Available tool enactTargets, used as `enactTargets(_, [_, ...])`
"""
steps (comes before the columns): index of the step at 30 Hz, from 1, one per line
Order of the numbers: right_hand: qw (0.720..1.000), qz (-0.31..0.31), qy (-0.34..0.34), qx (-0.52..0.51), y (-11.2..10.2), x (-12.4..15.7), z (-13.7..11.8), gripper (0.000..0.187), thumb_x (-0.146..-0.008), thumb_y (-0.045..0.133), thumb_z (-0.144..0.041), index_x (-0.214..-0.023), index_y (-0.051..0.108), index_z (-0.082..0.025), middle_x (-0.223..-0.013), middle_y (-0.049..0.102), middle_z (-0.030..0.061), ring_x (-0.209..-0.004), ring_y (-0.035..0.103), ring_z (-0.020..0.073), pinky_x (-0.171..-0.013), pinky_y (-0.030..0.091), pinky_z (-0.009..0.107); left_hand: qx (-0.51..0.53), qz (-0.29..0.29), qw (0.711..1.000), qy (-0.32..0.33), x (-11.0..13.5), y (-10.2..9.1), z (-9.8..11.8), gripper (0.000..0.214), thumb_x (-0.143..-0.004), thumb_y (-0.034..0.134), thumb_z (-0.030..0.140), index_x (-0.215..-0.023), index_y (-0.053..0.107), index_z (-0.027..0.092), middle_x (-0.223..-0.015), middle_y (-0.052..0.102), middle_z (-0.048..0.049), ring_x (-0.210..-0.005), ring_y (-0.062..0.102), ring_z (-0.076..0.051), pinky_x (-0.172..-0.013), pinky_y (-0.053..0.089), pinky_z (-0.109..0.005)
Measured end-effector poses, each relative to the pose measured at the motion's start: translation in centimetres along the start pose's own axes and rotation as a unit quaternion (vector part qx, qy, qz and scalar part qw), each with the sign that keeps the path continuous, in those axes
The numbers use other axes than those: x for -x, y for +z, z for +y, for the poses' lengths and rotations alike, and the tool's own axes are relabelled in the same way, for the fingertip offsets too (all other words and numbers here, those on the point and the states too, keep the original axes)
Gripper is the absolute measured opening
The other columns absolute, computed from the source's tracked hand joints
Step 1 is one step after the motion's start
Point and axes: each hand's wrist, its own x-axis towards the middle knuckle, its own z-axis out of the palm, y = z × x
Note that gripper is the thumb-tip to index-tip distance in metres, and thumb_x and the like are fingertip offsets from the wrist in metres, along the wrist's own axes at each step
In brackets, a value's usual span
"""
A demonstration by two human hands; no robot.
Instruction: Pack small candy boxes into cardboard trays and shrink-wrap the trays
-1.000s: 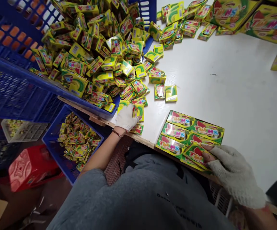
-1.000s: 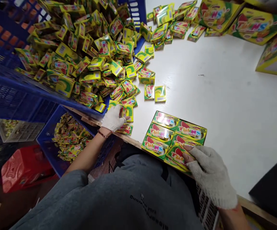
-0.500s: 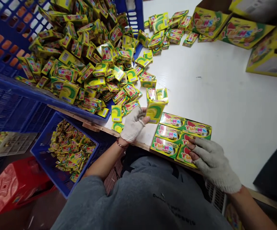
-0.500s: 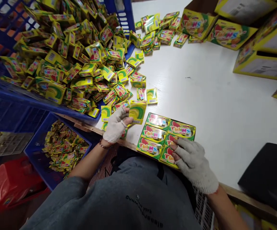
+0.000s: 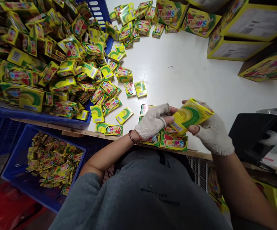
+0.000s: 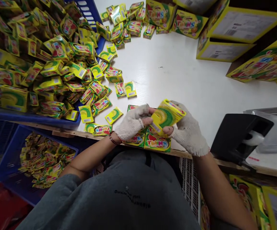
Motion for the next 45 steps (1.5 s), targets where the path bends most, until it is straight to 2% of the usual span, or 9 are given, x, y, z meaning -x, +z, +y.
enactTargets(5, [0.986,-0.008,0.060,-0.158,1.3,-0.2,-1.0,0.062,-0.092,0.080,-0.064,-0.145,0.063,-0.035,-0.138,0.079,0.0095,-0.123,0.078,0.0317,-0.103,0.068,0.056,-0.099,-0.003,0.995,0.015,-0.5,-0.6,-0.5,0.015,-0.101,0.073,0.032,-0.110,0.078,0.021,-0.109,0.083,-0.0077,-0.100,0.077,-0.022,-0.093,0.067,-0.039])
enactTargets(11, [0.992,0.008,0.068,0.108,0.5,-0.1,0.5,0.058,-0.093,0.076,-0.065,-0.137,0.074,-0.026,-0.127,0.081,0.0141,-0.113,0.079,0.0370,-0.103,0.066,0.062,-0.294,0.164,0.936,0.100,2.2,-5.6,-1.4,0.025,-0.108,0.060,0.036,-0.117,0.074,0.017,-0.112,0.078,-0.0106,-0.108,0.074,-0.024,-0.100,0.063,-0.044])
enactTargets(18, [0.989,0.070,0.029,0.128,-0.4,-2.3,1.0,0.050,-0.098,0.073,-0.062,-0.137,0.072,-0.030,-0.106,0.079,0.0076,-0.100,0.078,0.0287,-0.093,0.068,0.050,-0.494,-0.157,0.827,0.218,4.5,-0.2,-0.4,0.045,-0.094,0.075,0.036,-0.136,0.071,0.021,-0.117,0.079,-0.0125,-0.103,0.072,-0.031,-0.091,0.059,-0.048])
enactTargets(23, [0.995,0.043,0.006,0.093,0.5,-6.0,1.4,0.078,-0.100,0.066,-0.071,-0.158,0.055,-0.020,-0.114,0.078,0.0100,-0.099,0.077,0.0274,-0.100,0.066,0.056,-0.522,0.020,0.842,0.139,1.9,-3.8,0.9,0.037,-0.104,0.060,0.044,-0.130,0.071,0.021,-0.114,0.075,-0.0120,-0.107,0.070,-0.030,-0.093,0.058,-0.046])
enactTargets(27, [0.993,-0.008,-0.081,0.085,2.5,-9.2,0.8,0.110,-0.100,0.065,-0.074,-0.180,0.013,-0.020,-0.172,0.050,0.0218,-0.152,0.059,0.0314,-0.120,0.056,0.051,-0.508,0.201,0.832,0.095,-0.1,-8.8,1.4,0.058,-0.102,0.069,0.053,-0.151,0.062,0.022,-0.144,0.068,-0.0166,-0.145,0.059,-0.038,-0.123,0.048,-0.055])
enactTargets(30, [0.977,-0.044,-0.155,0.142,3.0,-8.0,0.2,0.101,-0.104,0.061,-0.071,-0.180,0.020,-0.018,-0.187,0.030,0.0205,-0.174,0.029,0.0342,-0.134,0.040,0.057,-0.490,0.116,0.852,0.140,1.1,-8.5,0.6,0.074,-0.105,0.062,0.065,-0.163,0.052,0.021,-0.162,0.060,-0.0195,-0.161,0.048,-0.040,-0.131,0.041,-0.059])
enactTargets(33, [0.954,-0.067,-0.195,0.219,2.9,-3.2,1.2,0.074,-0.108,0.062,-0.057,-0.171,0.047,-0.022,-0.177,0.048,0.0183,-0.169,0.039,0.0374,-0.137,0.038,0.063,-0.501,-0.017,0.855,0.132,3.8,-5.4,-0.8,0.076,-0.110,0.050,0.068,-0.167,0.049,0.018,-0.170,0.054,-0.0251,-0.165,0.044,-0.044,-0.130,0.040,-0.068])
enactTargets(38, [0.927,-0.047,-0.124,0.352,4.4,4.1,4.5,0.060,-0.111,0.048,-0.032,-0.170,0.051,-0.022,-0.164,0.063,0.0212,-0.157,0.055,0.0424,-0.129,0.043,0.073,-0.535,-0.135,0.826,0.116,6.7,-1.3,-2.6,0.064,-0.107,0.064,0.055,-0.159,0.060,0.019,-0.172,0.055,-0.0231,-0.165,0.045,-0.047,-0.133,0.031,-0.080])
enactTargets(45, [0.903,-0.024,-0.106,0.417,6.3,4.3,5.9,0.056,-0.110,0.046,-0.029,-0.163,0.060,-0.014,-0.166,0.061,0.0260,-0.156,0.055,0.0448,-0.129,0.035,0.077,-0.558,-0.177,0.798,0.145,7.6,-1.2,-4.0,0.057,-0.109,0.063,0.038,-0.163,0.057,0.020,-0.171,0.058,-0.0161,-0.167,0.047,-0.037,-0.140,0.026,-0.075])
